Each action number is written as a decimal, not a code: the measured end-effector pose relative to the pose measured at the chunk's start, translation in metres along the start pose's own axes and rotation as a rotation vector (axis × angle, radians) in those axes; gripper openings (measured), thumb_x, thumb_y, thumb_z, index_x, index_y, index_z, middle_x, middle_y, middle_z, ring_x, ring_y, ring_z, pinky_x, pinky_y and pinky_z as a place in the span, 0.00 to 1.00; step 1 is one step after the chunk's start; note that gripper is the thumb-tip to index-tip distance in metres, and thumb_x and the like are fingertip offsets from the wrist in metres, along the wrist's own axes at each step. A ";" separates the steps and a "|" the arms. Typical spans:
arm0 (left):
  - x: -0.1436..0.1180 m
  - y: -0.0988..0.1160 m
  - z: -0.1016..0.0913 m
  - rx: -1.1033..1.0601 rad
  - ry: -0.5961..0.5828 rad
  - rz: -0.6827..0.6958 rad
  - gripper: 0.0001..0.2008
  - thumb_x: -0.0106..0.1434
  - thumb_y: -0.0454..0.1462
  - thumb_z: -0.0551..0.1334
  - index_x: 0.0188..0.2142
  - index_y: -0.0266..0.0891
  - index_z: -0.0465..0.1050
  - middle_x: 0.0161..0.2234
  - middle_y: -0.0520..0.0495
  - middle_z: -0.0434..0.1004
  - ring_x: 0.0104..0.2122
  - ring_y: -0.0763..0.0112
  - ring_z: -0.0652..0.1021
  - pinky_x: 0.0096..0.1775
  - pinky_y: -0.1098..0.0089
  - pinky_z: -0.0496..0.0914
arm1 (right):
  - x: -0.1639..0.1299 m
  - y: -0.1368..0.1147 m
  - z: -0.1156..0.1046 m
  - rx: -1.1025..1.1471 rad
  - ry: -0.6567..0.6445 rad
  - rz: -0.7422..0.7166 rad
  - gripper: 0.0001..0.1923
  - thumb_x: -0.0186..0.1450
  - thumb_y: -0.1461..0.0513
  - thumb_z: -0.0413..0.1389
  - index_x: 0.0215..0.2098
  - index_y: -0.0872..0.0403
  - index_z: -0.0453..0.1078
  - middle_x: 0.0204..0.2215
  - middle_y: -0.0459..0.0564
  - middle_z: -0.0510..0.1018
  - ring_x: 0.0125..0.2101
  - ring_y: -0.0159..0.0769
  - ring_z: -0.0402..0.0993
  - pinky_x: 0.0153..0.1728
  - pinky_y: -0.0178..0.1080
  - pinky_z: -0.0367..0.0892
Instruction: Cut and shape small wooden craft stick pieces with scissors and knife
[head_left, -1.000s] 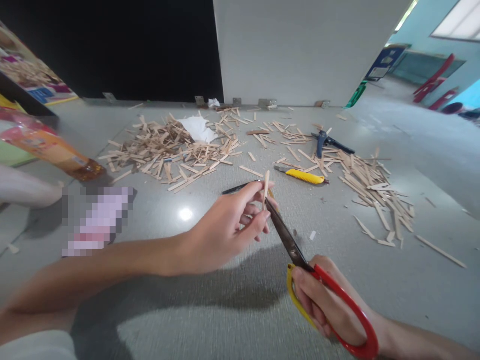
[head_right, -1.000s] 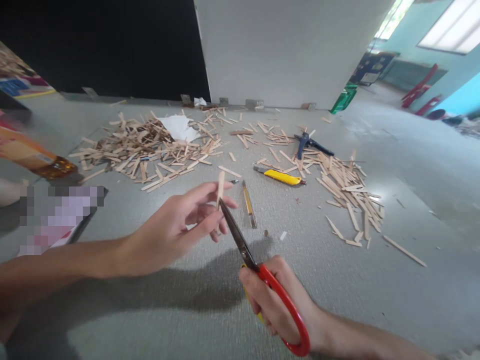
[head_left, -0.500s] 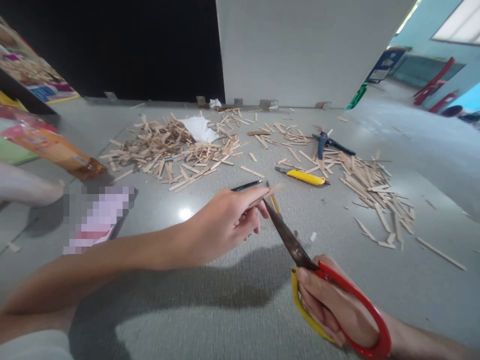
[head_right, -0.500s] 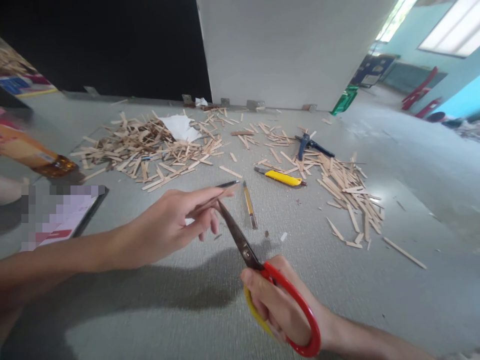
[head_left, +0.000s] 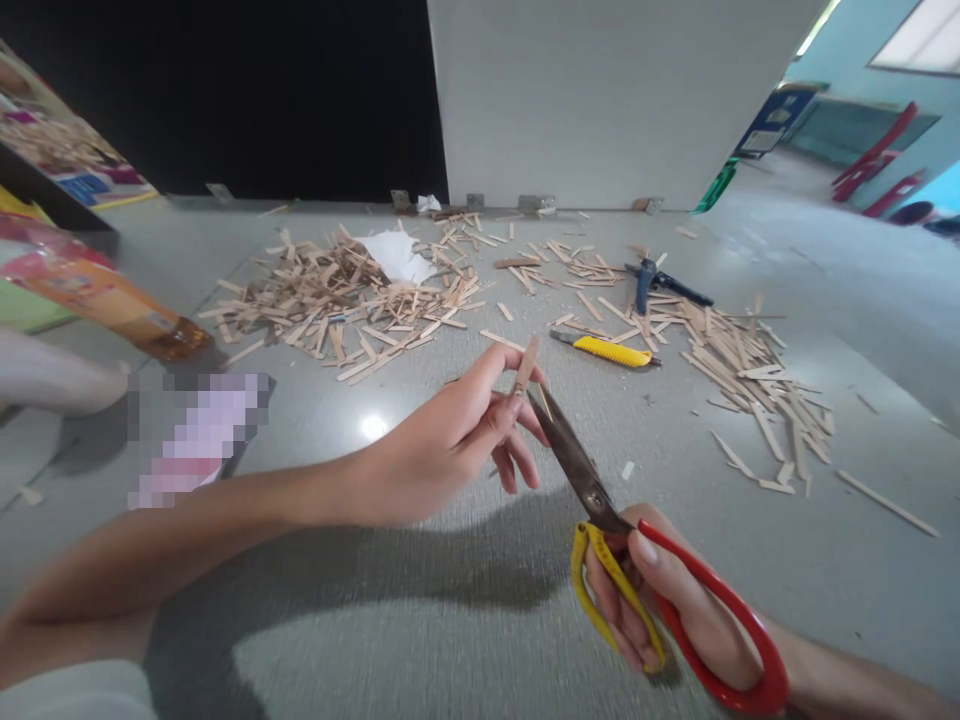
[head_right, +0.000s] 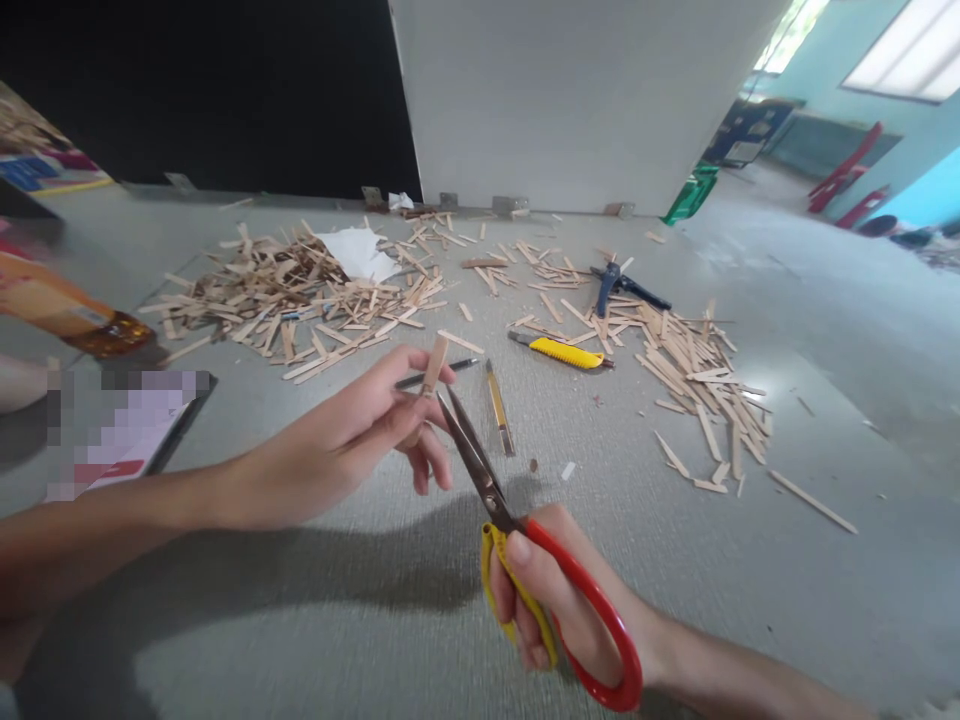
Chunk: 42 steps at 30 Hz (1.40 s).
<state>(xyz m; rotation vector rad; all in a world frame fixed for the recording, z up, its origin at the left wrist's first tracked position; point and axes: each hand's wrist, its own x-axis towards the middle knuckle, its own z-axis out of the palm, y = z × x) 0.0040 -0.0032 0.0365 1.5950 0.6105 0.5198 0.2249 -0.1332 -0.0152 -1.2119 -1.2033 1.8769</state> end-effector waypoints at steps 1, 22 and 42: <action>0.000 -0.001 0.000 -0.001 -0.002 0.003 0.03 0.83 0.38 0.48 0.53 0.44 0.57 0.41 0.47 0.81 0.31 0.68 0.87 0.32 0.69 0.79 | 0.000 -0.002 0.000 -0.025 -0.010 0.002 0.42 0.65 0.23 0.46 0.24 0.50 0.65 0.11 0.40 0.62 0.12 0.28 0.58 0.17 0.34 0.60; -0.003 -0.001 -0.004 0.231 -0.106 -0.025 0.11 0.82 0.39 0.46 0.61 0.42 0.55 0.33 0.50 0.79 0.24 0.71 0.76 0.26 0.72 0.71 | -0.003 -0.008 0.004 -0.121 0.091 0.140 0.44 0.61 0.21 0.48 0.21 0.50 0.63 0.10 0.38 0.60 0.11 0.25 0.54 0.13 0.31 0.54; -0.004 0.000 -0.006 0.333 -0.163 -0.026 0.10 0.81 0.36 0.48 0.59 0.41 0.57 0.38 0.48 0.79 0.25 0.75 0.78 0.25 0.75 0.72 | -0.006 -0.002 0.006 -0.141 0.064 0.219 0.44 0.63 0.21 0.45 0.18 0.49 0.60 0.09 0.39 0.60 0.10 0.24 0.56 0.12 0.29 0.55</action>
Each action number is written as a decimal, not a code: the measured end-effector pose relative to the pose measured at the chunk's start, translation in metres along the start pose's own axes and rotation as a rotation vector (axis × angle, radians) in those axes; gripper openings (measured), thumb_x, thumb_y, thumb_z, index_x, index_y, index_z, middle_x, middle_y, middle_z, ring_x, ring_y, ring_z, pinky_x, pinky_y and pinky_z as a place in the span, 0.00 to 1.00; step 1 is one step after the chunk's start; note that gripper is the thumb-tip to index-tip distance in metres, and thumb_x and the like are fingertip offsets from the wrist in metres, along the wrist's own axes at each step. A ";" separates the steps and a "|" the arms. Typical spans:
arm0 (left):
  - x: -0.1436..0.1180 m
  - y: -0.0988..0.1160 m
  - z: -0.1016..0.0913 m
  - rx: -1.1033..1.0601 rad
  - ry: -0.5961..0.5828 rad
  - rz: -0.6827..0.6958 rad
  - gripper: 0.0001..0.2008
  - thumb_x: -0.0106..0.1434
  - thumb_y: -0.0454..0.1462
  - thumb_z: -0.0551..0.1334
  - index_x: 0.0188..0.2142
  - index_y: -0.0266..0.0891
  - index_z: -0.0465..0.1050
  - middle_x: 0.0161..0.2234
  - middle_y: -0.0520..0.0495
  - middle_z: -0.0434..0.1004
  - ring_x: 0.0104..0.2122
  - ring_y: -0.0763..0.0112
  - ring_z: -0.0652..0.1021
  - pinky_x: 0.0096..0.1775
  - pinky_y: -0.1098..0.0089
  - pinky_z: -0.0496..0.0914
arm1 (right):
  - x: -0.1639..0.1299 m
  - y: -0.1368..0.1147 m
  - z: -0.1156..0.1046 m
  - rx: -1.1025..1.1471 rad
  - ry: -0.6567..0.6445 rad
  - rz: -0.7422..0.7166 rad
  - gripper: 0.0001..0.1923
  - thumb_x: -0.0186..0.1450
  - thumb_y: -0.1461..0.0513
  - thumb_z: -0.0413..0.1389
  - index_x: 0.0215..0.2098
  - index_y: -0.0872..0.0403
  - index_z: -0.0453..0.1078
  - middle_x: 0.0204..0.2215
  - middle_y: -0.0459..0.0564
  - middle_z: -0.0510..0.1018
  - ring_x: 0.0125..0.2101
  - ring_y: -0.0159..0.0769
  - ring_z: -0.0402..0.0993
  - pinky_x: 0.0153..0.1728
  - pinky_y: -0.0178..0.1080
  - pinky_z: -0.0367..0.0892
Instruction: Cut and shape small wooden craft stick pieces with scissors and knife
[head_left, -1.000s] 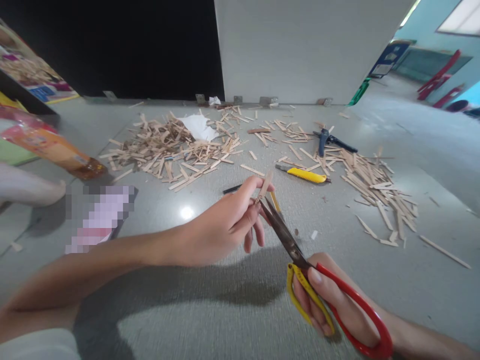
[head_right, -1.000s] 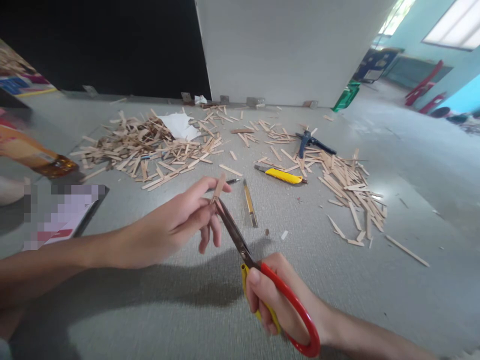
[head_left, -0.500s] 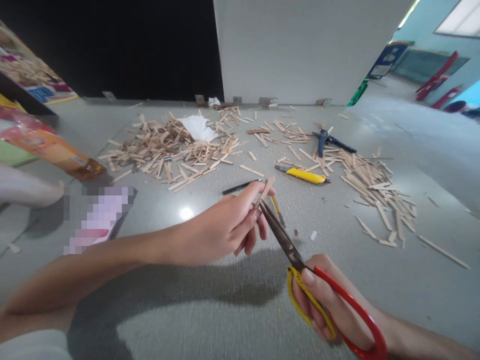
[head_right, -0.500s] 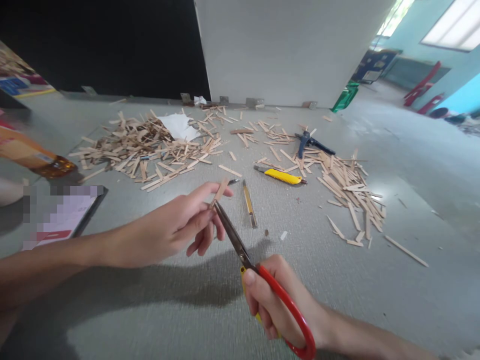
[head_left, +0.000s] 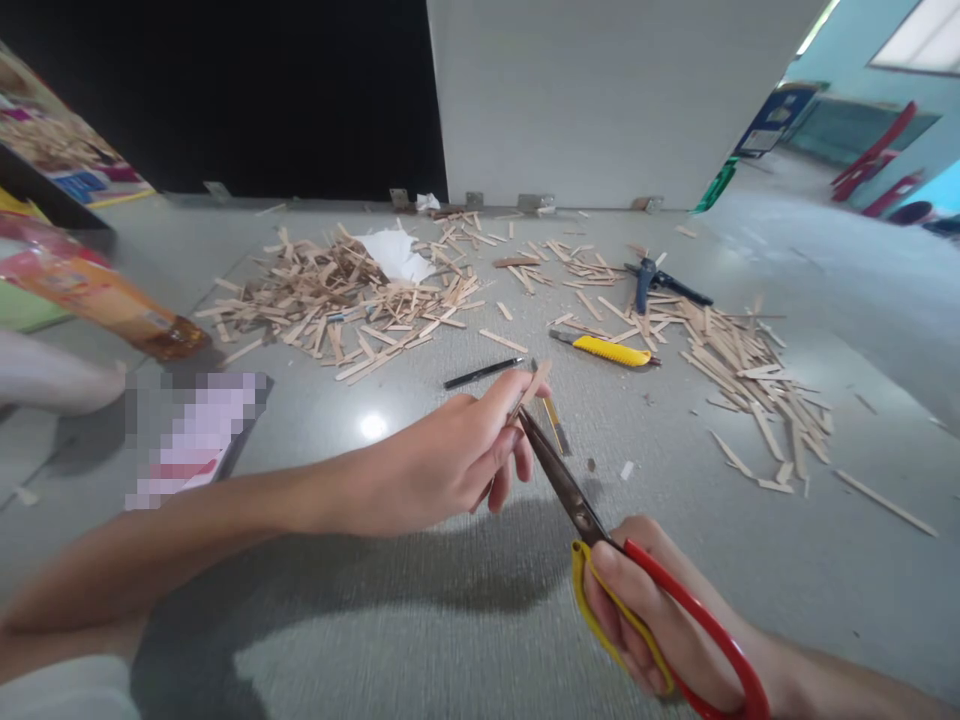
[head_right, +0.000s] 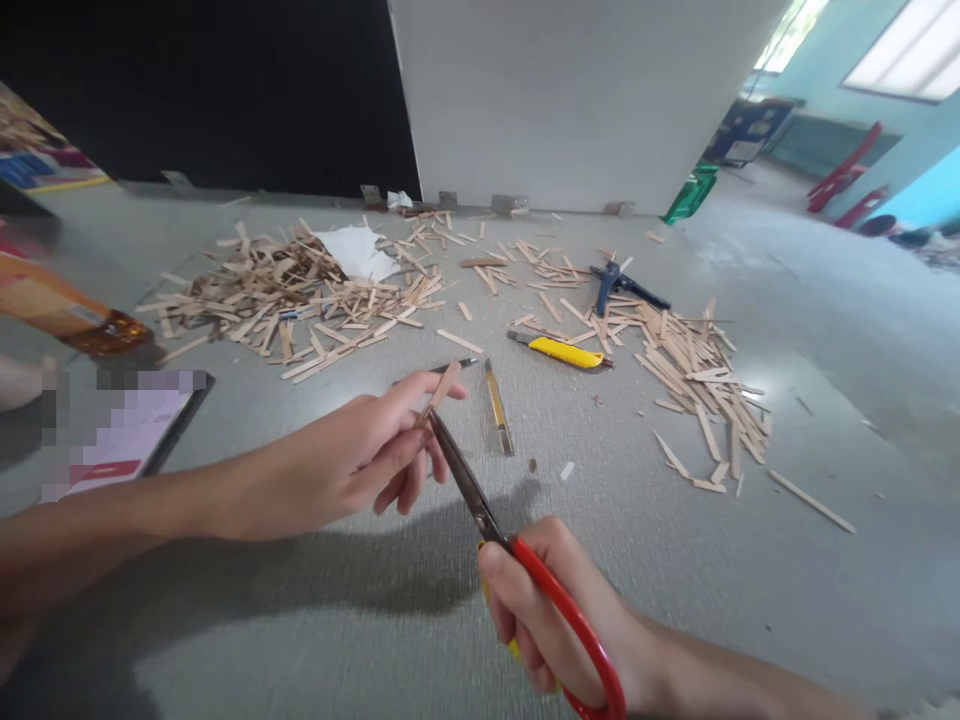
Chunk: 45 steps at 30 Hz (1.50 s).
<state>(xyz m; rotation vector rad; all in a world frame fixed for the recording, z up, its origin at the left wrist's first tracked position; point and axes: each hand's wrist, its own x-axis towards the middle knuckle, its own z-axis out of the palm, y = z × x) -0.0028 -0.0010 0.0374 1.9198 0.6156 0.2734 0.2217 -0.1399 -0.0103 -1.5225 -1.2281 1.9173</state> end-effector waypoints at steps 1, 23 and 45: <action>0.000 0.001 0.000 0.002 0.000 -0.004 0.09 0.81 0.36 0.48 0.58 0.42 0.57 0.38 0.48 0.80 0.25 0.75 0.78 0.26 0.75 0.72 | 0.000 -0.001 0.000 -0.003 0.007 0.015 0.44 0.62 0.21 0.46 0.18 0.49 0.60 0.09 0.39 0.60 0.10 0.24 0.56 0.13 0.29 0.55; -0.009 0.010 -0.021 0.106 -0.078 -0.044 0.12 0.81 0.36 0.53 0.61 0.44 0.62 0.33 0.50 0.84 0.23 0.73 0.79 0.29 0.72 0.70 | -0.003 -0.015 -0.006 -0.014 -0.062 -0.082 0.43 0.65 0.24 0.48 0.15 0.47 0.58 0.07 0.36 0.55 0.07 0.24 0.49 0.08 0.30 0.49; 0.002 0.009 -0.033 -0.117 -0.123 -0.137 0.03 0.82 0.39 0.51 0.52 0.46 0.58 0.42 0.45 0.84 0.30 0.65 0.86 0.27 0.71 0.76 | 0.003 -0.004 -0.008 0.078 0.026 -0.167 0.40 0.65 0.26 0.52 0.22 0.51 0.66 0.13 0.40 0.65 0.14 0.27 0.61 0.18 0.32 0.61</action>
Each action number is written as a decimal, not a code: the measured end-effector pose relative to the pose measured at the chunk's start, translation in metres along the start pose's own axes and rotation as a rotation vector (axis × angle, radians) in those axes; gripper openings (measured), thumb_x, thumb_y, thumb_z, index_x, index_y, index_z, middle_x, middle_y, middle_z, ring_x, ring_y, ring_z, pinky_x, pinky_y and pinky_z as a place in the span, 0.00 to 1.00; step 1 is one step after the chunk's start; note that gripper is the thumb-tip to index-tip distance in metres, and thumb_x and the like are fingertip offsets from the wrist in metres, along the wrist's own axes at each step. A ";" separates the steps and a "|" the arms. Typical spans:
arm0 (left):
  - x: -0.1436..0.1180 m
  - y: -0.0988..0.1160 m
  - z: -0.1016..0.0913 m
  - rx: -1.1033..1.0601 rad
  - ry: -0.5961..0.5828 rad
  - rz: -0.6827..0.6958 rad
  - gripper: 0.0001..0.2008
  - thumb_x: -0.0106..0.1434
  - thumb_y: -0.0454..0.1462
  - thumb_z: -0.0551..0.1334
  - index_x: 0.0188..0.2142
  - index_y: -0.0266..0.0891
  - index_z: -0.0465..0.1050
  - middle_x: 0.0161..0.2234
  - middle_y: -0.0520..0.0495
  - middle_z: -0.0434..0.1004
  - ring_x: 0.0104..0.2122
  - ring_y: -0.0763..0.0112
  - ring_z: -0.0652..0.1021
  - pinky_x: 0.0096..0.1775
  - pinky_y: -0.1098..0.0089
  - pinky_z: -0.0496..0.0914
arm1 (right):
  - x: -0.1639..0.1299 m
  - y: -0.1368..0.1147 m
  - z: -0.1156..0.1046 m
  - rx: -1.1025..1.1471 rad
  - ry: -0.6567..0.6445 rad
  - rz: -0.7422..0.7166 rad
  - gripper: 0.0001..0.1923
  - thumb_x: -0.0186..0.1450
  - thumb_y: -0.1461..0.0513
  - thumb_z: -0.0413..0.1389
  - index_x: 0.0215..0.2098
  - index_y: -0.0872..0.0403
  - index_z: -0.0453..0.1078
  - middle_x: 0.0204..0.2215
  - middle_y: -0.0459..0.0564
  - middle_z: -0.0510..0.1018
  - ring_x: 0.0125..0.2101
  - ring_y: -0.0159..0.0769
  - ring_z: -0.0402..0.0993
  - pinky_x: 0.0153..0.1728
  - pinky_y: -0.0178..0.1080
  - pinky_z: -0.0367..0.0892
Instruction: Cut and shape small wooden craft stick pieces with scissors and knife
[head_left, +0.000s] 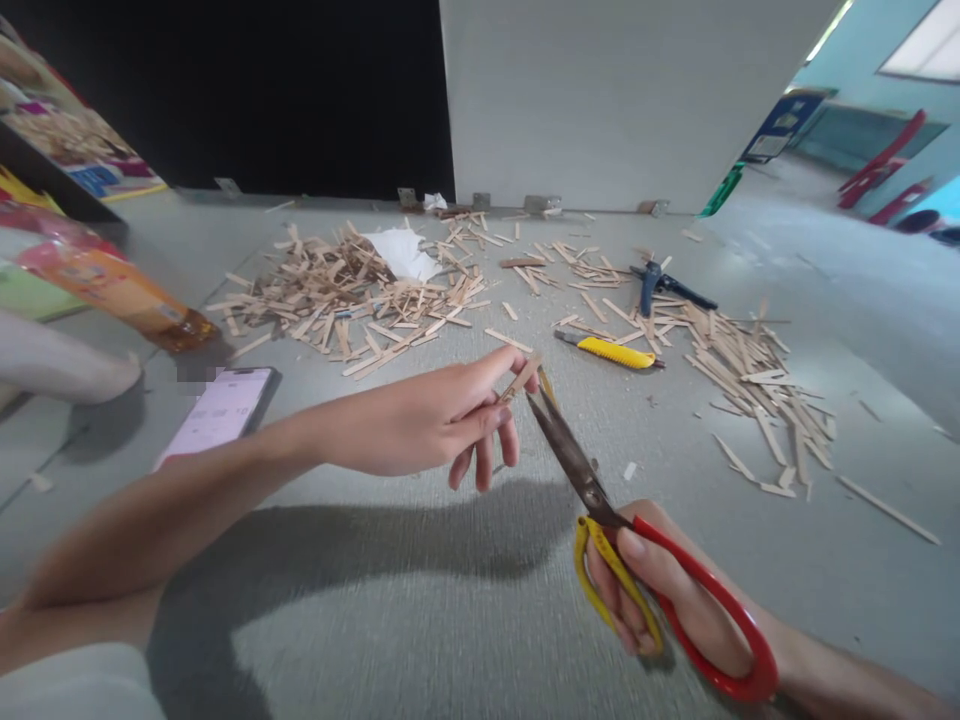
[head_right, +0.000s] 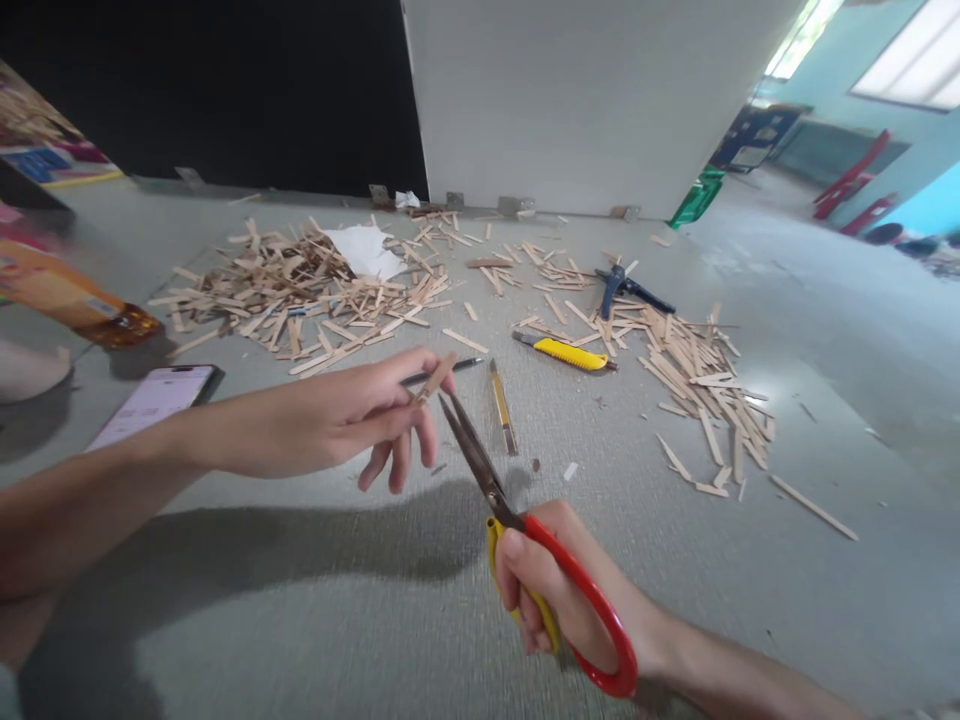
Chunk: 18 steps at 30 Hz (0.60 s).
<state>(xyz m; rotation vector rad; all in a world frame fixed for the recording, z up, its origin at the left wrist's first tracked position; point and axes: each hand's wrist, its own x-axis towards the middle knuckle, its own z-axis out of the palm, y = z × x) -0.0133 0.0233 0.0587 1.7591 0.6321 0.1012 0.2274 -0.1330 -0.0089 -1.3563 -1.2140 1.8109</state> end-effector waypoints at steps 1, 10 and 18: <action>0.000 0.000 0.002 -0.014 -0.003 0.003 0.04 0.82 0.39 0.51 0.53 0.46 0.57 0.42 0.45 0.84 0.31 0.65 0.86 0.27 0.71 0.76 | 0.000 0.000 0.000 -0.014 -0.008 -0.019 0.40 0.66 0.26 0.51 0.22 0.51 0.66 0.13 0.41 0.65 0.15 0.28 0.62 0.19 0.33 0.62; 0.001 -0.003 0.008 -0.092 0.018 0.034 0.06 0.83 0.40 0.51 0.57 0.45 0.58 0.41 0.46 0.83 0.29 0.68 0.85 0.26 0.72 0.76 | 0.002 -0.002 0.000 -0.102 -0.014 0.016 0.42 0.64 0.23 0.48 0.22 0.50 0.64 0.14 0.41 0.65 0.15 0.30 0.62 0.19 0.34 0.60; 0.000 0.002 0.014 -0.174 0.126 0.037 0.20 0.80 0.38 0.58 0.68 0.44 0.64 0.31 0.51 0.80 0.21 0.73 0.79 0.21 0.76 0.70 | 0.005 0.015 -0.010 -0.142 -0.041 -0.174 0.35 0.71 0.30 0.50 0.29 0.50 0.66 0.22 0.44 0.67 0.22 0.32 0.62 0.23 0.36 0.59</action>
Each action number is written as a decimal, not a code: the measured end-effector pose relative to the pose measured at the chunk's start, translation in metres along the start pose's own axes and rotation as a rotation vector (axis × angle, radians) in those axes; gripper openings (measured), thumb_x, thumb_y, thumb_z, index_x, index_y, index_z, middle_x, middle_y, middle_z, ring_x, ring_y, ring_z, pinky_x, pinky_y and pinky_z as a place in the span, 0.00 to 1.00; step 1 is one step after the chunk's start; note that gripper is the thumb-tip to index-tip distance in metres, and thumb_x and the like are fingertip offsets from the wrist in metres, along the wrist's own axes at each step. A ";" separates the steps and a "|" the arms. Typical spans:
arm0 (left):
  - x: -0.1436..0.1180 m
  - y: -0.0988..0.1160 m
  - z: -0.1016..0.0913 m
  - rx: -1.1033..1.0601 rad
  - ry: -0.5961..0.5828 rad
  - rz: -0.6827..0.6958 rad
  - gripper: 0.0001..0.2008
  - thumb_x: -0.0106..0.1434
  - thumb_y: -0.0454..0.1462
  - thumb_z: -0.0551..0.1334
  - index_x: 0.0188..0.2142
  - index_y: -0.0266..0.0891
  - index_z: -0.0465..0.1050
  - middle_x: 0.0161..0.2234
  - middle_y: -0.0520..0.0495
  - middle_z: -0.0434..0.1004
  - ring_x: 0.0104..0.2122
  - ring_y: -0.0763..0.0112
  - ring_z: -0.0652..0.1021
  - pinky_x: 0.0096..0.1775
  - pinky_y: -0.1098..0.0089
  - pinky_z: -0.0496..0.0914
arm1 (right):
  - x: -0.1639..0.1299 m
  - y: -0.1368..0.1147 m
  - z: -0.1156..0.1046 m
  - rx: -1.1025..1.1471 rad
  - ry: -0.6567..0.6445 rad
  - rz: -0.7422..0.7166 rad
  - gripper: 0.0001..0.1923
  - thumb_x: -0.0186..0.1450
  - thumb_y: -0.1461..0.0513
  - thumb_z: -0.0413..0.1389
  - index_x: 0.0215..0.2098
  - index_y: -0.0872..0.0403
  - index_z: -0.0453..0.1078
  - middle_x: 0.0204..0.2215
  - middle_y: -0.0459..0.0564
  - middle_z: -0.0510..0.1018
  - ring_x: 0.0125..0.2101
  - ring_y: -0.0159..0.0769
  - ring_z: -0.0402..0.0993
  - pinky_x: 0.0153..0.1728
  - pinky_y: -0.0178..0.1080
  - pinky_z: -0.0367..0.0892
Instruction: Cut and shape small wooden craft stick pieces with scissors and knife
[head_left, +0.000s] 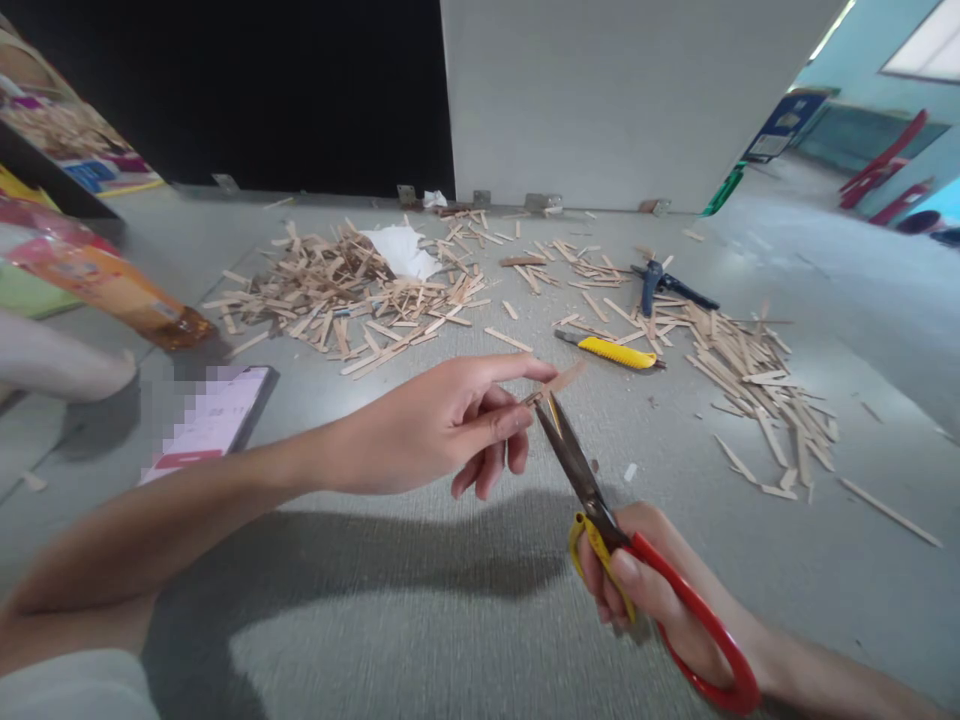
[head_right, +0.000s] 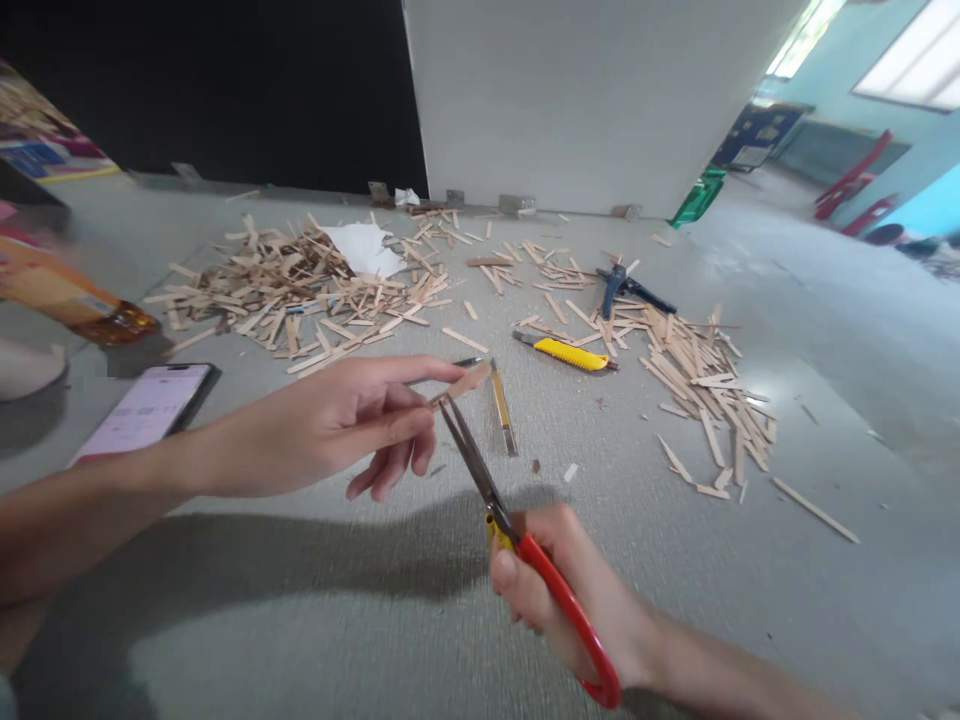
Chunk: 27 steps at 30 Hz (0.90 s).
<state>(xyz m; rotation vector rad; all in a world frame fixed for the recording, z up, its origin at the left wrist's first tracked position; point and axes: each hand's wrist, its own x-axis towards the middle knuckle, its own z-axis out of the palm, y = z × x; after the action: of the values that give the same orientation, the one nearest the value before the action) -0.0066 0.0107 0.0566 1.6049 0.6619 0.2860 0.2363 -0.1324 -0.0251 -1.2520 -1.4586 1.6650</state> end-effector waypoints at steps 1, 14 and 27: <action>-0.001 0.001 0.001 -0.003 0.004 -0.001 0.20 0.80 0.38 0.58 0.68 0.44 0.64 0.31 0.51 0.80 0.21 0.74 0.79 0.21 0.76 0.69 | 0.000 0.001 0.000 -0.003 -0.008 -0.025 0.35 0.71 0.30 0.49 0.30 0.50 0.65 0.23 0.43 0.65 0.22 0.32 0.59 0.23 0.36 0.57; -0.007 0.002 0.001 0.106 -0.003 0.037 0.15 0.81 0.40 0.57 0.64 0.46 0.60 0.30 0.53 0.79 0.22 0.75 0.66 0.24 0.74 0.61 | 0.000 -0.003 0.000 -0.075 -0.004 -0.070 0.33 0.73 0.32 0.51 0.35 0.52 0.69 0.26 0.44 0.66 0.25 0.32 0.59 0.26 0.36 0.56; -0.007 -0.005 0.026 0.008 -0.158 0.077 0.19 0.79 0.36 0.57 0.64 0.43 0.51 0.31 0.56 0.76 0.22 0.77 0.67 0.28 0.74 0.63 | -0.008 -0.001 0.014 -0.137 0.035 -0.092 0.32 0.72 0.34 0.53 0.46 0.53 0.73 0.30 0.48 0.72 0.30 0.37 0.65 0.30 0.37 0.68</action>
<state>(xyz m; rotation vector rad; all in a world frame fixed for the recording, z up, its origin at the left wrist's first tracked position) 0.0013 -0.0145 0.0492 1.6439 0.4815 0.2098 0.2269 -0.1450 -0.0227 -1.2594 -1.6072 1.4979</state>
